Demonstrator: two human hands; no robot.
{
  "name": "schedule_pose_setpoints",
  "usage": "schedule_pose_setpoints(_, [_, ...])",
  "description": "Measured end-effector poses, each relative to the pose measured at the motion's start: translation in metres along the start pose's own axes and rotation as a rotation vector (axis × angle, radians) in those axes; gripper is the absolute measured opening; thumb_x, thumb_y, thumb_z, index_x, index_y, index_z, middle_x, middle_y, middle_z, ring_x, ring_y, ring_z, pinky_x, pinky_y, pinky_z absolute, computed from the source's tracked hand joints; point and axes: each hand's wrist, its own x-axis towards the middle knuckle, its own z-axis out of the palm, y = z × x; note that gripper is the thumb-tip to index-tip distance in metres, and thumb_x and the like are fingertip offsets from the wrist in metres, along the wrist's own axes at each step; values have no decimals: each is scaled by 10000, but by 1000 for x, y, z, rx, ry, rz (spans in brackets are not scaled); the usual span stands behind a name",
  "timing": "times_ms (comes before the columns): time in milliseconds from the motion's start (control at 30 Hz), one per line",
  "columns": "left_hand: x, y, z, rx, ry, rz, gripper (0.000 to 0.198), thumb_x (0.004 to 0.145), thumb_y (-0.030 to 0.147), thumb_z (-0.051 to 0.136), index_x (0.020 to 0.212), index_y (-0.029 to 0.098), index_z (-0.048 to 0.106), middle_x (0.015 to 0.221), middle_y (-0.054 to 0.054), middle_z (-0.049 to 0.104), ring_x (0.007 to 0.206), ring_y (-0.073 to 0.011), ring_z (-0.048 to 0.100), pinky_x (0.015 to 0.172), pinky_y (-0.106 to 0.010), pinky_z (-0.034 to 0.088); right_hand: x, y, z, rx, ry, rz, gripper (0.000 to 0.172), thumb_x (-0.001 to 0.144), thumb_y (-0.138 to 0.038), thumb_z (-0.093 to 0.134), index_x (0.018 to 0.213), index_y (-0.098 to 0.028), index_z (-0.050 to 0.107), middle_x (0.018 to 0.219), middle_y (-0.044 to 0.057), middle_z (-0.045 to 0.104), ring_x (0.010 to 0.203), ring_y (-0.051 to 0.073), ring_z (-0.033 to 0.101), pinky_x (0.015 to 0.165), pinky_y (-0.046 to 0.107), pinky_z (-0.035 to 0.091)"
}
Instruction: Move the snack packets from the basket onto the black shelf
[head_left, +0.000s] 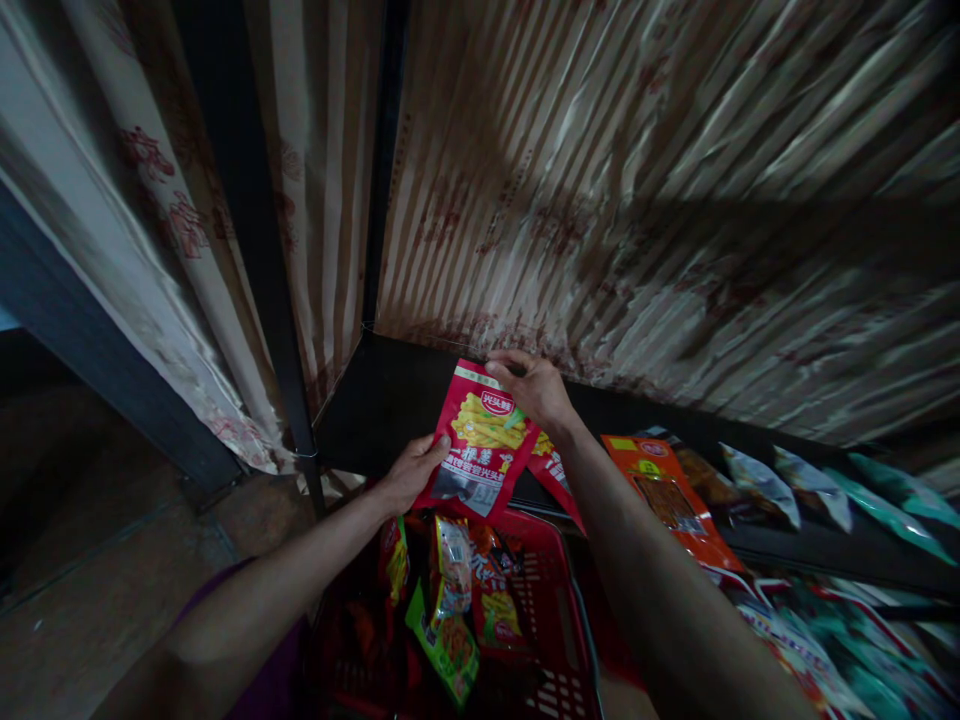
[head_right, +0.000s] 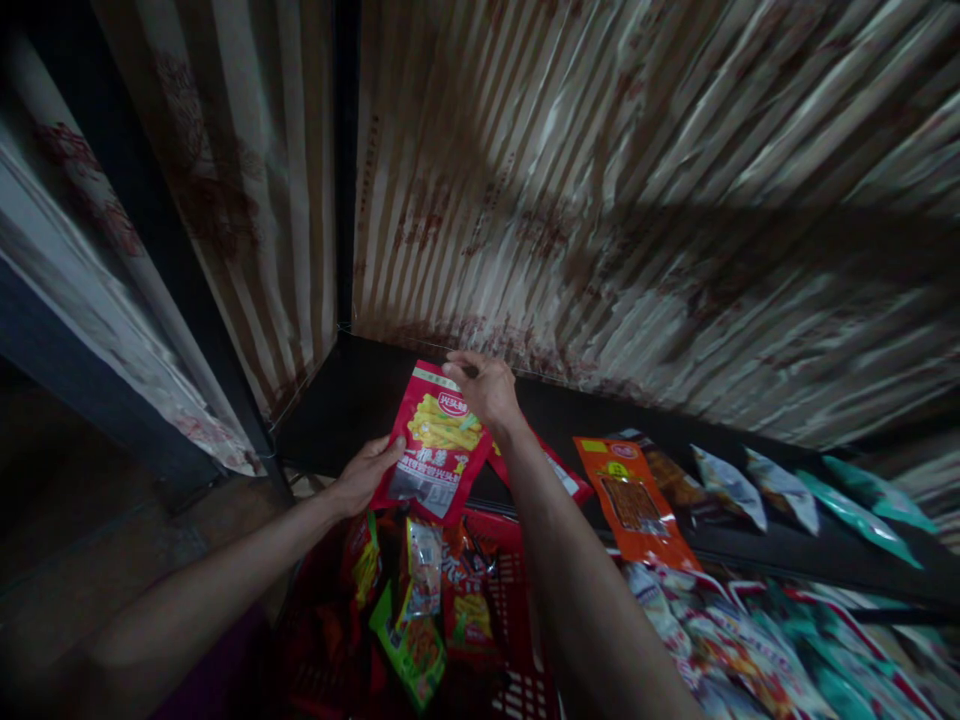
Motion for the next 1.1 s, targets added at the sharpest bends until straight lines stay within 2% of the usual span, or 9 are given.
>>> schedule_pose_setpoints(100, [0, 2, -3, -81, 24, -12, 547, 670, 525, 751, 1027, 120, 667, 845, -72, 731, 723, -194, 675, 741, -322, 519, -9, 6, -6, 87, 134, 48, 536, 662, -463, 734, 1138, -230, 657, 1088, 58, 696, 1048, 242, 617, 964, 410, 449])
schedule_pose_setpoints(167, [-1, 6, -4, -138, 55, -5, 521, 668, 485, 770, 1036, 132, 660, 872, -73, 734, 760, -202, 686, 792, -346, 530, -20, 11, -6, 261, 196, 188, 610, 622, -489, 754, 1156, -221, 635, 1098, 64, 692, 1026, 234, 630, 921, 393, 481])
schedule_pose_setpoints(267, [-3, 13, -3, -195, 114, -7, 459, 685, 431, 775, 1023, 143, 660, 892, -76, 737, 799, -210, 694, 837, -373, 536, -37, 15, -3, 591, 128, 426, 506, 570, -501, 781, 964, -195, 694, 944, 55, 731, 885, 217, 673, 807, 354, 536])
schedule_pose_setpoints(367, [-5, 16, -2, -188, 135, -36, 399, 705, 394, 767, 988, 131, 671, 896, -87, 738, 793, -214, 697, 847, -390, 540, -49, 14, -1, 790, 51, 532, 354, 518, -410, 827, 766, -185, 711, 750, 28, 734, 719, 180, 678, 692, 297, 553])
schedule_pose_setpoints(633, [-5, 13, 1, -202, 94, -47, 361, 735, 359, 747, 997, 122, 671, 925, -106, 739, 876, -239, 699, 908, -407, 524, -41, 4, -3, 762, 247, 549, 197, 548, -295, 809, 668, -188, 695, 600, -19, 693, 541, 128, 611, 546, 240, 504])
schedule_pose_setpoints(733, [-4, 15, 2, -218, 123, -39, 341, 753, 351, 730, 1000, 125, 664, 929, -109, 738, 913, -245, 693, 917, -414, 522, -42, -2, -4, 789, 200, 570, 172, 614, -319, 780, 683, -200, 677, 618, -16, 701, 553, 130, 622, 531, 229, 492])
schedule_pose_setpoints(900, [0, 17, 0, -245, 199, -17, 334, 751, 356, 730, 996, 142, 654, 917, -88, 742, 862, -225, 699, 892, -411, 535, -62, -2, -7, 855, -22, 609, 271, 699, -435, 731, 857, -222, 676, 847, 15, 746, 727, 155, 682, 597, 240, 523])
schedule_pose_setpoints(1000, [3, 16, 1, -269, 234, 13, 334, 753, 362, 727, 993, 144, 652, 919, -81, 741, 831, -215, 699, 888, -417, 534, -82, 4, -2, 864, -108, 671, 308, 660, -415, 770, 874, -215, 672, 879, 27, 746, 736, 166, 693, 587, 243, 530])
schedule_pose_setpoints(1100, [6, 16, 2, -275, 233, 26, 350, 753, 381, 724, 1003, 146, 654, 931, -83, 739, 848, -223, 697, 896, -432, 524, -101, 10, 9, 859, -97, 705, 294, 613, -355, 800, 836, -216, 668, 815, 20, 746, 696, 174, 698, 565, 253, 538])
